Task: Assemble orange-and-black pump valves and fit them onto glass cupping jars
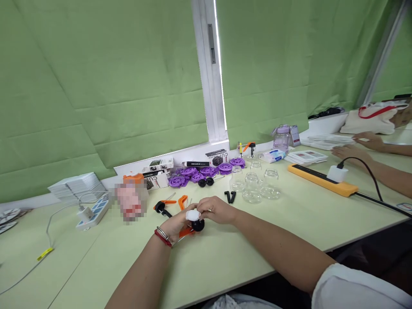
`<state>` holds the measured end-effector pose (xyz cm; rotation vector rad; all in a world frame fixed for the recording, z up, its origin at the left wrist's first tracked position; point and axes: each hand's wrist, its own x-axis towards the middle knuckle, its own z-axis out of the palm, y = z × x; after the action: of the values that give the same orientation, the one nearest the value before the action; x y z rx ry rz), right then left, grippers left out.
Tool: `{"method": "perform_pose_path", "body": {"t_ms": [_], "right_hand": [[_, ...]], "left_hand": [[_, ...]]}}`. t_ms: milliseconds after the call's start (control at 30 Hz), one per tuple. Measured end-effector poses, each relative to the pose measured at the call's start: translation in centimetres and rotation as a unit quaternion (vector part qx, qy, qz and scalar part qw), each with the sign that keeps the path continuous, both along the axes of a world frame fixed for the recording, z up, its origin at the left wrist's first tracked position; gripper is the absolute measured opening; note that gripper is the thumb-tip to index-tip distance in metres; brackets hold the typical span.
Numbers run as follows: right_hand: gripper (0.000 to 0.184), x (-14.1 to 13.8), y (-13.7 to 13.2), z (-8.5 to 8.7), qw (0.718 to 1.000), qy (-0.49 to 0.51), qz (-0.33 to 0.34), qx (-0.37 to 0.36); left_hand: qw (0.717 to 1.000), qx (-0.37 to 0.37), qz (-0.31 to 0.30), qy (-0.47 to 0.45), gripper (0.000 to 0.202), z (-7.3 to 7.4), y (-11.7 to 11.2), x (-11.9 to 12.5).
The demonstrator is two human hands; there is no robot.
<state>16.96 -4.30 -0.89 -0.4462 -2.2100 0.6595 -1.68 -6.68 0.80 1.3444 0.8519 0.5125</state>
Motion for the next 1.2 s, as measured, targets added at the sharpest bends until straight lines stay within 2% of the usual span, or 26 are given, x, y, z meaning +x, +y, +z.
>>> {"method": "perform_pose_path", "body": {"t_ms": [100,200,367,500,633,700,800,933,1200], "right_hand": [[0.007,0.1,-0.1,0.2,0.997,0.014,0.011,-0.074],[0.007,0.1,-0.1,0.0,0.992,0.033,0.004,-0.119],[0.009,-0.2,-0.1,-0.4,0.987,0.060,0.017,-0.147],[0.008,-0.3,0.1,-0.7,0.982,0.065,-0.003,-0.177],[0.020,-0.4,0.2,-1.0,0.974,0.071,-0.006,-0.213],[0.024,-0.5,0.1,-1.1,0.974,0.072,0.002,-0.214],[0.015,-0.7,0.0,-1.1,0.976,0.077,-0.006,-0.204],[0.017,-1.0,-0.2,-1.2,0.971,0.090,-0.016,-0.220],[0.016,-1.4,-0.1,-1.7,0.966,0.105,-0.009,-0.236]], "left_hand": [[1.000,-0.010,-0.027,0.001,0.047,0.0,0.1,-0.1],[0.999,-0.008,-0.037,0.000,0.043,0.0,0.3,-0.2],[0.999,-0.013,-0.046,-0.011,0.042,-0.4,0.7,-0.4],[0.999,-0.025,-0.035,-0.009,0.047,-0.5,0.8,-0.4],[0.999,-0.035,-0.021,-0.005,0.054,-0.5,0.9,-0.5],[0.999,-0.034,-0.015,-0.008,0.056,-0.4,0.9,-0.5],[0.999,-0.036,-0.010,-0.010,0.055,-0.2,0.7,-0.5],[0.999,-0.048,0.006,-0.008,0.059,0.0,0.6,-0.4],[0.999,-0.046,0.005,-0.020,0.056,-0.3,0.8,-0.6]]}}
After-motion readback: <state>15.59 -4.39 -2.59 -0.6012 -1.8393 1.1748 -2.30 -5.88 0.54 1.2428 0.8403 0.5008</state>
